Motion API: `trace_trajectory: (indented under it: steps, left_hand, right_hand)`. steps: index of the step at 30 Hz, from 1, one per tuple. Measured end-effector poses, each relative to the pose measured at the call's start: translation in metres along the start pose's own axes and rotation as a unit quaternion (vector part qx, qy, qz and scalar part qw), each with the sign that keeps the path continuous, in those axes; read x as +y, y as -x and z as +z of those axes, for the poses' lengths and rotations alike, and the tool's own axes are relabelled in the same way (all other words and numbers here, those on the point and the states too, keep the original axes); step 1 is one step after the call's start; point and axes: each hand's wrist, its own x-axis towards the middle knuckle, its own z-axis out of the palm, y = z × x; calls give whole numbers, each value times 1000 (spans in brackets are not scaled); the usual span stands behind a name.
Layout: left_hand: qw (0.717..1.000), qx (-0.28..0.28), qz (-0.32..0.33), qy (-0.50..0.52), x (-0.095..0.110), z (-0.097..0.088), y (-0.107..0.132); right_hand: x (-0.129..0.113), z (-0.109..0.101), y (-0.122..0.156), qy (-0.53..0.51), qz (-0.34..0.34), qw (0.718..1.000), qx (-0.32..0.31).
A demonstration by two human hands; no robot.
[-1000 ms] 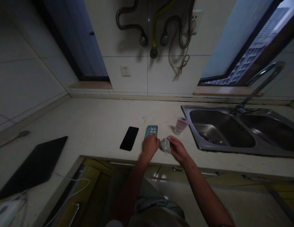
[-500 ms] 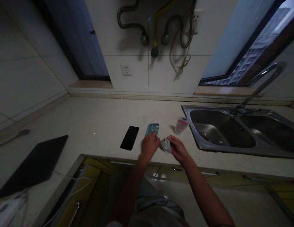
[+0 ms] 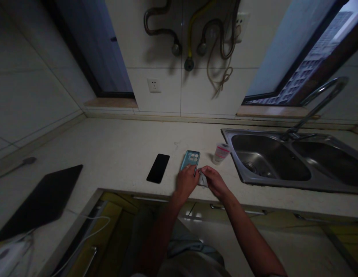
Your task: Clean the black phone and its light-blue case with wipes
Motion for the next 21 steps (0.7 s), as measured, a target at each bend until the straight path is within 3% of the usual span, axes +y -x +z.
trace_trajectory:
  steps: [6,15,21]
  left_hand:
    - [999,-22,36,-18,8,2,8]
    - [997,-36,71,17,6,-2,11]
    - [996,7,83,21,3,-4,9]
  right_hand:
    - [-2,5,2,41,-35,999,-3]
    - [0,2,4,52,-36,997,37]
    - [4,0,2,70,-61,994,55]
